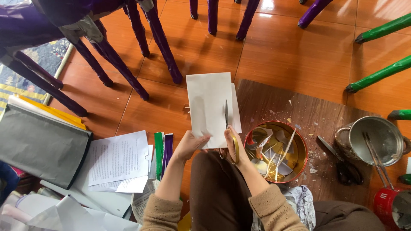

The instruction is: Cutting a sheet of white paper into long strips using a pair of scissors.

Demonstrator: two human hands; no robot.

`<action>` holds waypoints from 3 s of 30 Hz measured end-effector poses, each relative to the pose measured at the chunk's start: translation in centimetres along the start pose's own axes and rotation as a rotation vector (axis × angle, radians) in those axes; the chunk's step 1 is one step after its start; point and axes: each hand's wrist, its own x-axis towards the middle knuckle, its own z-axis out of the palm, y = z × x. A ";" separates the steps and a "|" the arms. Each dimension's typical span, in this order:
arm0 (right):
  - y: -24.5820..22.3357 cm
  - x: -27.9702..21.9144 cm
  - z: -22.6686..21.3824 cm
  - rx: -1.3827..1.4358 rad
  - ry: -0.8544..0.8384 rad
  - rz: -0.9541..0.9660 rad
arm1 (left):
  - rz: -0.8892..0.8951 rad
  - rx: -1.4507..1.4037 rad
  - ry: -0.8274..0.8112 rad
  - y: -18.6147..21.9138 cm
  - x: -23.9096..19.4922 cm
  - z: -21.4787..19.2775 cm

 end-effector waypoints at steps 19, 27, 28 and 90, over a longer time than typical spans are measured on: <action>3.5 7.6 2.8 0.073 0.155 -0.065 | -0.089 -0.038 0.024 -4.1 4.9 -3.0; 0.5 9.4 3.2 0.120 0.183 -0.113 | -0.125 -0.027 -0.001 -3.7 4.5 -3.3; 1.9 10.2 3.3 0.118 0.183 -0.112 | -0.126 -0.029 -0.002 -4.5 5.1 -3.7; 4.5 -15.3 -26.6 -0.626 0.520 0.360 | -0.003 -0.265 -0.014 -16.3 3.3 8.6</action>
